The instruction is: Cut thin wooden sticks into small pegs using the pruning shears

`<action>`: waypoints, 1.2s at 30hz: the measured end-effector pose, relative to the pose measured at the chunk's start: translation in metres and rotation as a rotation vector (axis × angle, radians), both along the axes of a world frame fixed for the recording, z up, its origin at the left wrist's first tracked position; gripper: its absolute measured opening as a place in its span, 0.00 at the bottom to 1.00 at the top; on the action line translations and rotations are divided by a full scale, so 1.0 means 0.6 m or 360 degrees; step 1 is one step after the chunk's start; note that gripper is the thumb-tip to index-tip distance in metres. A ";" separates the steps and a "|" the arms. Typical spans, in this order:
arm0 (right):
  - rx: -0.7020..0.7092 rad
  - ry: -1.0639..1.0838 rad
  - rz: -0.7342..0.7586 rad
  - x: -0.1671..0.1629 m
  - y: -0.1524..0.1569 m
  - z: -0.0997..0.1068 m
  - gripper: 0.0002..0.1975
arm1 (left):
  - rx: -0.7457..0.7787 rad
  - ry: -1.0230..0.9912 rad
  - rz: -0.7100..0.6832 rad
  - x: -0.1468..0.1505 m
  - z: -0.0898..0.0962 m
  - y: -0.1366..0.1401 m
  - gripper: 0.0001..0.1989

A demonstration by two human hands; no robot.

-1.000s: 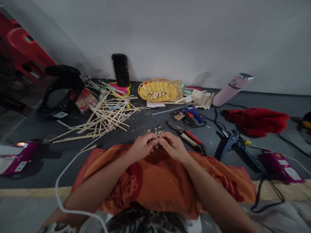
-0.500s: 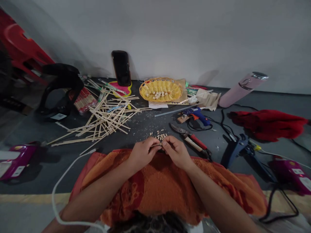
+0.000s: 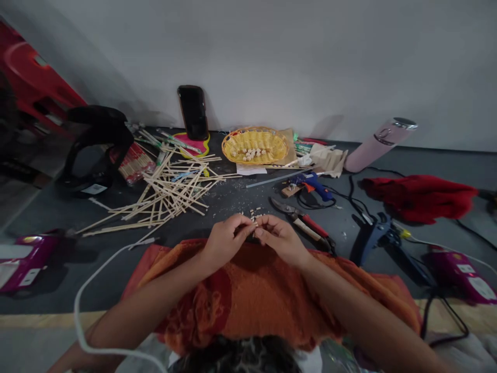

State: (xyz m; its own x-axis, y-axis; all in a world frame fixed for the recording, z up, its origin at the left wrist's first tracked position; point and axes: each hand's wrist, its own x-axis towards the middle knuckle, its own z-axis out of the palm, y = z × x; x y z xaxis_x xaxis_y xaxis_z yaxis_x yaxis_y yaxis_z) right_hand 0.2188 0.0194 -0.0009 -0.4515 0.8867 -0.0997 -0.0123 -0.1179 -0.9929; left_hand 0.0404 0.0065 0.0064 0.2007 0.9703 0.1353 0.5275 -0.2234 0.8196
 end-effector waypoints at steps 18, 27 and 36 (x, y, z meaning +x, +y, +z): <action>0.0189 -0.0266 -0.0001 0.005 -0.007 -0.020 0.11 | 0.0028 0.0035 -0.0124 -0.012 -0.029 0.001 0.07; 0.0199 -0.0216 0.0037 0.007 -0.008 -0.022 0.10 | 0.0035 0.0116 -0.0143 -0.013 -0.025 -0.001 0.06; 0.0222 -0.0264 0.0039 0.007 -0.008 -0.023 0.11 | 0.0052 0.0108 -0.0129 -0.013 -0.028 0.000 0.06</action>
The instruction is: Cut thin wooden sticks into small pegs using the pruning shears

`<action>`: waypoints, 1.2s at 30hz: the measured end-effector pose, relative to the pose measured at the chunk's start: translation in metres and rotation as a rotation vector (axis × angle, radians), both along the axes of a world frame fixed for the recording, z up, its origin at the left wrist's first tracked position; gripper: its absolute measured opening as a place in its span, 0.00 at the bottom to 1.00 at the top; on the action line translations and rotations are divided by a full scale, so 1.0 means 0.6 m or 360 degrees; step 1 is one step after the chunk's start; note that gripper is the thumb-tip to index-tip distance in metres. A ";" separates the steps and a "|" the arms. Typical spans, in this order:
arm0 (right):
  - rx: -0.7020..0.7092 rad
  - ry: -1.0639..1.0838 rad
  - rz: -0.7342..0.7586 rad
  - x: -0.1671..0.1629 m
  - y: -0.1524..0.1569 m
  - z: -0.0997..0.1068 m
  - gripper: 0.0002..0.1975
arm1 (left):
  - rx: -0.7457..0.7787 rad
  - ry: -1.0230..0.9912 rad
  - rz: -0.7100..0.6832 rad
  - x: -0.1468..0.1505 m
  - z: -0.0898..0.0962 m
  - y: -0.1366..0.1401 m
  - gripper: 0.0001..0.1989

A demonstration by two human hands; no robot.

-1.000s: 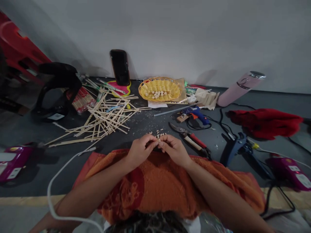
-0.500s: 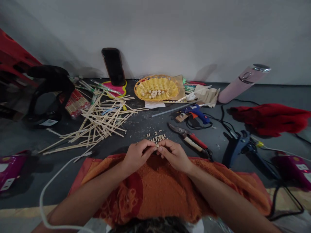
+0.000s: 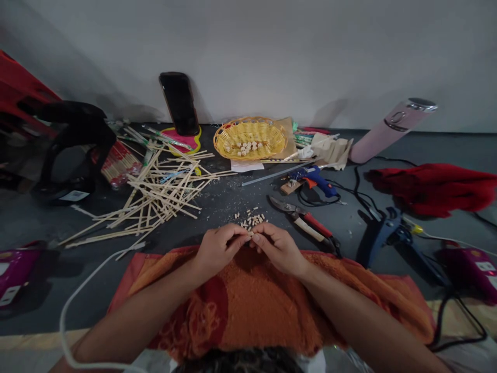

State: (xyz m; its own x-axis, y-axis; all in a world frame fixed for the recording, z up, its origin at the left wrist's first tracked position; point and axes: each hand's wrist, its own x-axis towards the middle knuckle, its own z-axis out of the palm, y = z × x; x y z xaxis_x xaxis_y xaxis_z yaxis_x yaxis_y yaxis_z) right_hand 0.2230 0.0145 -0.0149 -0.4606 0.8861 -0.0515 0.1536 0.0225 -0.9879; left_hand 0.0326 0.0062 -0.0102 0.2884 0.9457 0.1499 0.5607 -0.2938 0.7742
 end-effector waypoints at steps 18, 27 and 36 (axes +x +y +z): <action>0.0137 -0.0114 -0.0033 0.000 0.003 0.010 0.13 | 0.0125 0.0207 -0.0211 -0.005 -0.005 0.001 0.07; 0.0028 -0.0097 -0.0110 -0.001 0.002 0.002 0.13 | 0.0146 0.0139 -0.0108 0.001 0.005 -0.002 0.08; 0.0020 -0.0051 -0.0028 0.002 0.001 0.003 0.13 | 0.0023 0.0144 -0.0133 -0.001 0.005 -0.002 0.08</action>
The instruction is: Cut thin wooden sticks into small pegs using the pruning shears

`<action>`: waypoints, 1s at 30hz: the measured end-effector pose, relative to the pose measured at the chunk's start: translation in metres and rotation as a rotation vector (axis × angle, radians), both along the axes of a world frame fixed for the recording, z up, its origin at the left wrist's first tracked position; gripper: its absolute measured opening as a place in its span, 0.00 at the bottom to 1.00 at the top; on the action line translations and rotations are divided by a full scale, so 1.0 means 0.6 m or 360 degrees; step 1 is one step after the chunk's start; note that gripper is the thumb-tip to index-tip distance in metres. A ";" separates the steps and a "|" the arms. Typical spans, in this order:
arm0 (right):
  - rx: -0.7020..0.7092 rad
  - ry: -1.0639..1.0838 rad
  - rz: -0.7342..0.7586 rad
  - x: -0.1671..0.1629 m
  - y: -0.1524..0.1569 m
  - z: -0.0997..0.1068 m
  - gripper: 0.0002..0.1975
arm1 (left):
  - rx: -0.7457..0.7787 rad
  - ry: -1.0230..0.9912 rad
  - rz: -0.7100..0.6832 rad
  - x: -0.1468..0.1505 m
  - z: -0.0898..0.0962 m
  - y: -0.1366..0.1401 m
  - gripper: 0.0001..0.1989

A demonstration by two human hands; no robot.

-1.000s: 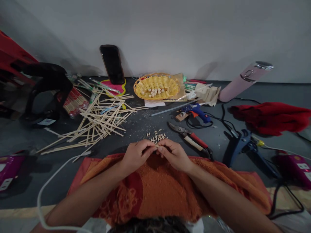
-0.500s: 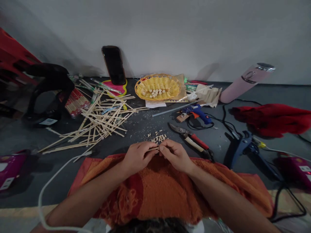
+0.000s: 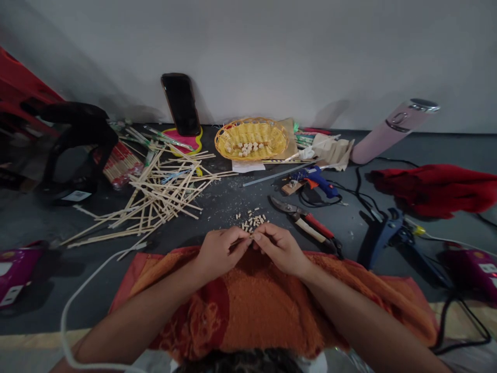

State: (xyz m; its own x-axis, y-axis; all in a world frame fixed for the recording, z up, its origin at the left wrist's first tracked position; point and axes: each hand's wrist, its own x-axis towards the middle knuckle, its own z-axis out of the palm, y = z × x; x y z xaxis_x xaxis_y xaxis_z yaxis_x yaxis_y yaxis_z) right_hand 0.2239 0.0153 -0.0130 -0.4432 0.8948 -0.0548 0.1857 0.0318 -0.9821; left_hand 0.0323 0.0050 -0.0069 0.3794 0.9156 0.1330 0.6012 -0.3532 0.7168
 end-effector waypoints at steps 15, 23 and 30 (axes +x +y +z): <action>0.0016 0.0048 0.0056 0.003 0.001 0.001 0.09 | -0.0146 -0.0176 0.0020 -0.006 0.000 0.002 0.08; 0.0082 -0.0012 -0.0016 0.000 0.000 0.001 0.10 | -0.0006 -0.0233 -0.0027 -0.007 -0.003 0.006 0.08; 0.0193 -0.0038 0.0017 0.000 -0.001 -0.005 0.07 | -0.0020 -0.0217 0.0026 -0.005 0.001 0.005 0.07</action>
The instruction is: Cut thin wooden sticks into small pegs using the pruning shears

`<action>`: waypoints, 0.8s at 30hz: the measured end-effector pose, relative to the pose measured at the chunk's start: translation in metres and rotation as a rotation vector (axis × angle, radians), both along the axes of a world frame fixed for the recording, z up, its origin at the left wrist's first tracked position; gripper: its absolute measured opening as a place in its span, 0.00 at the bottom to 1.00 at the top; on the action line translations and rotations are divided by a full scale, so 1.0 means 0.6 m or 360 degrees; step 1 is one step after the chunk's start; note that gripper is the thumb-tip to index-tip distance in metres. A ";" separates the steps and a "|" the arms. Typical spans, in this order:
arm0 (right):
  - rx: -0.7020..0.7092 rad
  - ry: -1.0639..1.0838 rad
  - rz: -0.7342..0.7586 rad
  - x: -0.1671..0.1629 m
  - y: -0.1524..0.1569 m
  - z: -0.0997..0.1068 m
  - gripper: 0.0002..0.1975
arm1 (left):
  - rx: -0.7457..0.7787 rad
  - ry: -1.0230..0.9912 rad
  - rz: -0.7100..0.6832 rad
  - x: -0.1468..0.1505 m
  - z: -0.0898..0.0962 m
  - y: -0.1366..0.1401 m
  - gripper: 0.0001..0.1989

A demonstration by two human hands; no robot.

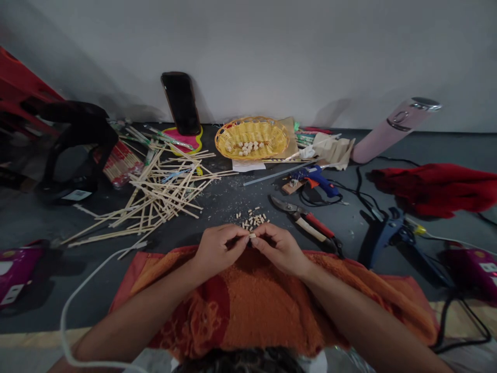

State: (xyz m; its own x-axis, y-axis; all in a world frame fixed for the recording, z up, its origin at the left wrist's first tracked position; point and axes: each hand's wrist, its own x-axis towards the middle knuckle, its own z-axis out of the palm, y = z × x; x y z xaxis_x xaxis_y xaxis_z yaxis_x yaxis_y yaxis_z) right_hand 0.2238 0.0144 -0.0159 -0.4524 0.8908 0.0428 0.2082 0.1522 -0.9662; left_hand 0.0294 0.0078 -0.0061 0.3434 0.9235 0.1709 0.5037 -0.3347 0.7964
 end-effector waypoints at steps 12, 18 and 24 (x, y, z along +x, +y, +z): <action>0.0125 -0.0139 -0.0005 -0.001 -0.002 0.004 0.07 | -0.0082 0.0017 0.0013 0.001 -0.001 -0.001 0.07; 0.0606 -0.0522 -0.0278 0.026 0.019 0.005 0.06 | -0.0219 -0.0207 0.0233 0.005 0.004 -0.003 0.07; 0.0669 -0.0955 -0.0356 0.041 0.039 -0.013 0.06 | -0.0353 -0.0504 0.0442 -0.001 0.004 0.003 0.08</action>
